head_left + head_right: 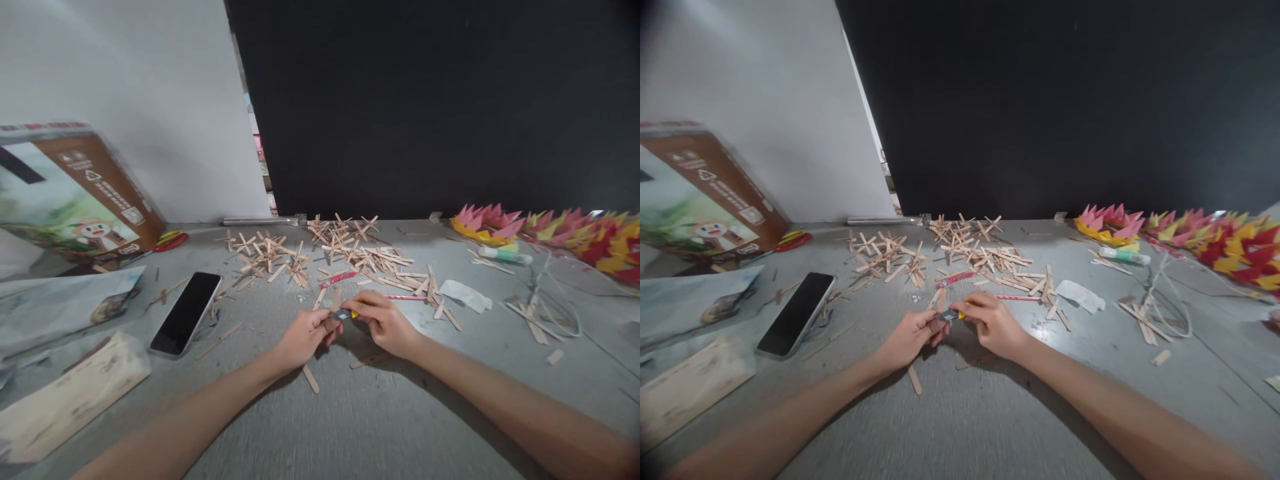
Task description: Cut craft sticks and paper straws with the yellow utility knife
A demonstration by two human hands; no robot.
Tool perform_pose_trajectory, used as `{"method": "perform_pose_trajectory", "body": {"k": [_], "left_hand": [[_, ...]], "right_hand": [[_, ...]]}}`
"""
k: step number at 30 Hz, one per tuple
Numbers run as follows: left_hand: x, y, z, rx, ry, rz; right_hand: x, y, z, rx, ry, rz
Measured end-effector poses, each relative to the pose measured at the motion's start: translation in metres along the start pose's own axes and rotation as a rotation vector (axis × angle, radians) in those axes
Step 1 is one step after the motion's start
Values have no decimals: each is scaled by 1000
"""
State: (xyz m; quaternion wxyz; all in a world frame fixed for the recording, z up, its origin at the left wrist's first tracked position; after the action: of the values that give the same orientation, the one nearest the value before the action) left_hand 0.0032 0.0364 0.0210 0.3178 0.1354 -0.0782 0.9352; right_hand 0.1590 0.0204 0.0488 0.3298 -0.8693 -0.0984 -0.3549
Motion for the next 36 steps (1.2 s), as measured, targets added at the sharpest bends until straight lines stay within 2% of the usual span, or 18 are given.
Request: {"method": "perform_pose_trajectory", "body": {"k": [4,8,13,17,22,26,31,36], "left_hand": [[3,-1,2,-40,21,44],[0,-1,-4,6,14,0],[2,-1,2,-35,-4,26],[-1,0,2,12,-18,2],[4,0,2,-41,-15,56],[-1,0,-2,-13,-4,-8],[1,1,1,-43,5,33],[-2,0,-3,-9,9,-3]], "right_hand": [[1,0,1,-12,-22,7],[-1,0,2,-7,-16,-18],[0,0,3,-21,-22,-10],[-2,0,2,-12,-12,-26],[1,-1,1,-26,-49,-7],[2,-1,-5,15,-19,-6],[0,0,0,-12,-61,-19],[-2,0,0,-20,-66,-25]]}}
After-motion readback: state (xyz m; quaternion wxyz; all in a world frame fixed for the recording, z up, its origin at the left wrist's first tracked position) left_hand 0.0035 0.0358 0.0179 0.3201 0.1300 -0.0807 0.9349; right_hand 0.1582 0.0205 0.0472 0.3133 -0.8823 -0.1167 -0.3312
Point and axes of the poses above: each hand's wrist, its own y-axis away from the middle knuckle, its own x-axis out of the back of the hand, z = x × y, the point moved 8 cm from there along -y, towards the middle knuckle, and after that the axes turned 8 degrees about -x, right-handed, at the moved point
